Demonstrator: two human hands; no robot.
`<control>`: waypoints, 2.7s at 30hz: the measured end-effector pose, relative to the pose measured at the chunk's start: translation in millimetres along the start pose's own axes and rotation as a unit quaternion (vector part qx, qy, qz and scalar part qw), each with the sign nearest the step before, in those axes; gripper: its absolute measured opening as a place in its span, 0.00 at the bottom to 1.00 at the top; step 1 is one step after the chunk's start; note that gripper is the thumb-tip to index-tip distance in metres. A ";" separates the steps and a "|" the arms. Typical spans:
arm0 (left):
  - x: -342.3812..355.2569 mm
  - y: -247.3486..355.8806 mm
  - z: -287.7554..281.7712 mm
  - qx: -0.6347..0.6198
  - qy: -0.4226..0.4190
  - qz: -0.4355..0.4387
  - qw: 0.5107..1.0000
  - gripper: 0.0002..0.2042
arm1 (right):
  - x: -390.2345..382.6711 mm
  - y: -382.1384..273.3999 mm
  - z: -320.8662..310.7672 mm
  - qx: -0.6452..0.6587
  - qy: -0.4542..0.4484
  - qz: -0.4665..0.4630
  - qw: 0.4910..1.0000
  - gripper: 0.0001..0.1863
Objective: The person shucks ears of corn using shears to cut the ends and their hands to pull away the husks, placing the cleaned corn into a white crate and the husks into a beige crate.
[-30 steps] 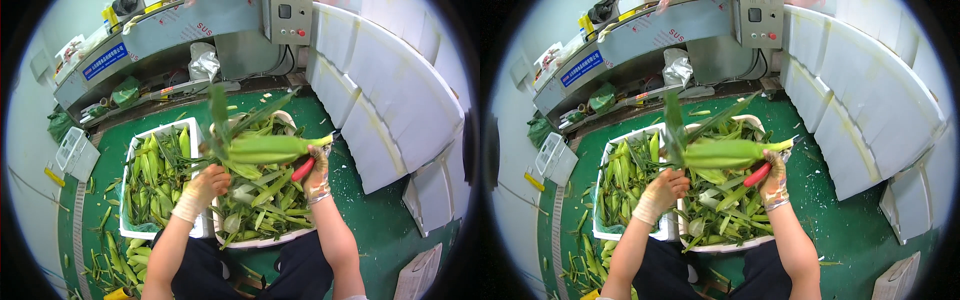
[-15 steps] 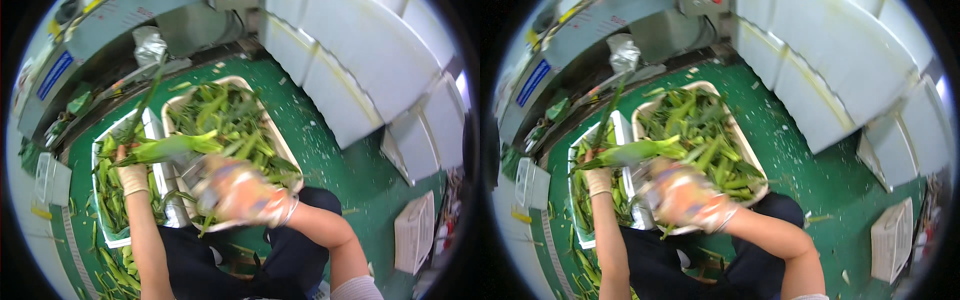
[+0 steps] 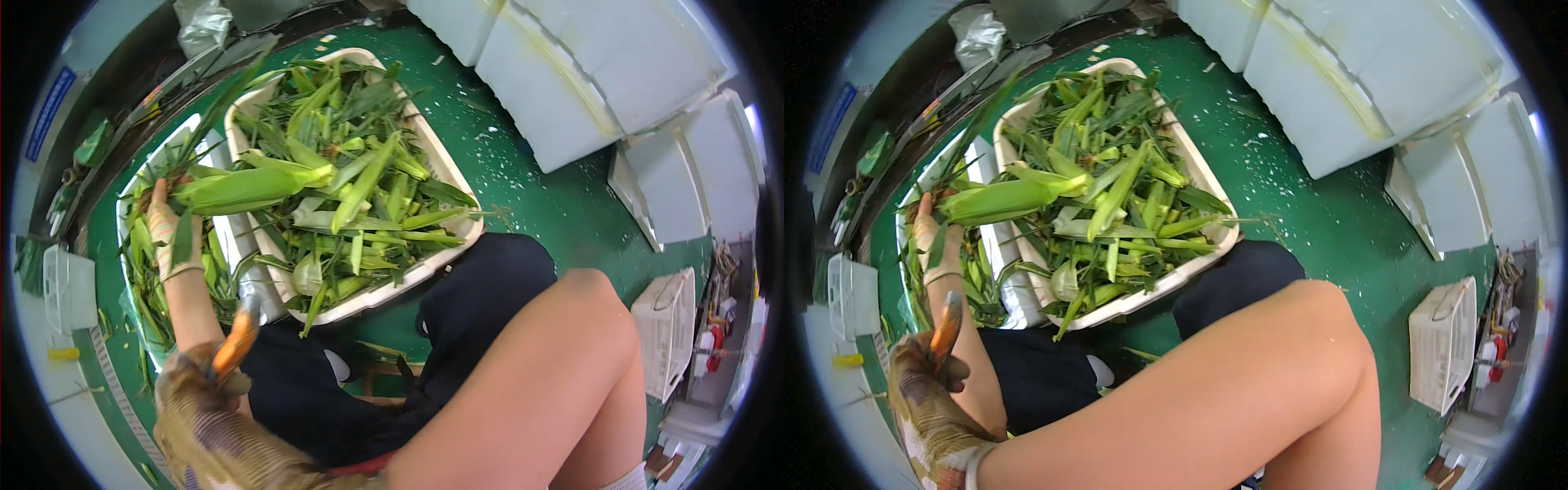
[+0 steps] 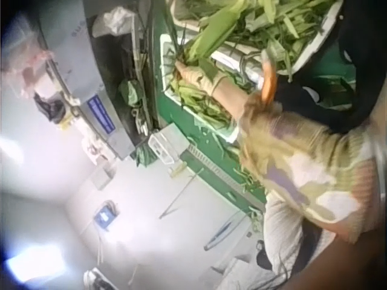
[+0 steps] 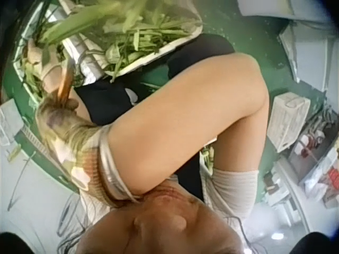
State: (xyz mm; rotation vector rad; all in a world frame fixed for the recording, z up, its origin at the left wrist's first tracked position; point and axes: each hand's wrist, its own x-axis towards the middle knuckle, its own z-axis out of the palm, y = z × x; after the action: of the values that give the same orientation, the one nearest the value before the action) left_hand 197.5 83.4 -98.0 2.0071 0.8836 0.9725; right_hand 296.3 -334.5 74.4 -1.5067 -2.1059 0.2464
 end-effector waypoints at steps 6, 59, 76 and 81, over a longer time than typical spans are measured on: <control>-4.9 12.1 1.0 0.154 0.000 -0.001 0.988 0.34 | 8.6 -4.8 4.2 -0.024 0.014 -0.012 1.000 0.19; 7.6 59.1 -52.5 -0.589 0.131 -0.192 0.774 0.20 | 30.4 150.2 86.0 0.099 0.118 0.470 0.869 0.28; 13.8 44.1 -71.6 -0.641 0.279 -0.171 0.695 0.25 | 26.5 211.4 75.8 -0.084 0.169 0.534 0.824 0.36; 0.8 79.9 -36.5 -0.510 0.059 -0.318 0.797 0.21 | 47.4 173.7 85.0 0.130 0.203 0.431 0.869 0.37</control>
State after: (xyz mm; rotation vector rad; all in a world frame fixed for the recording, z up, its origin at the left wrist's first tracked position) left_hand 188.1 55.2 -15.3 0.6570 0.7548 0.8767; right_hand 383.9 -215.1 -58.7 -2.0157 -0.9296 0.4566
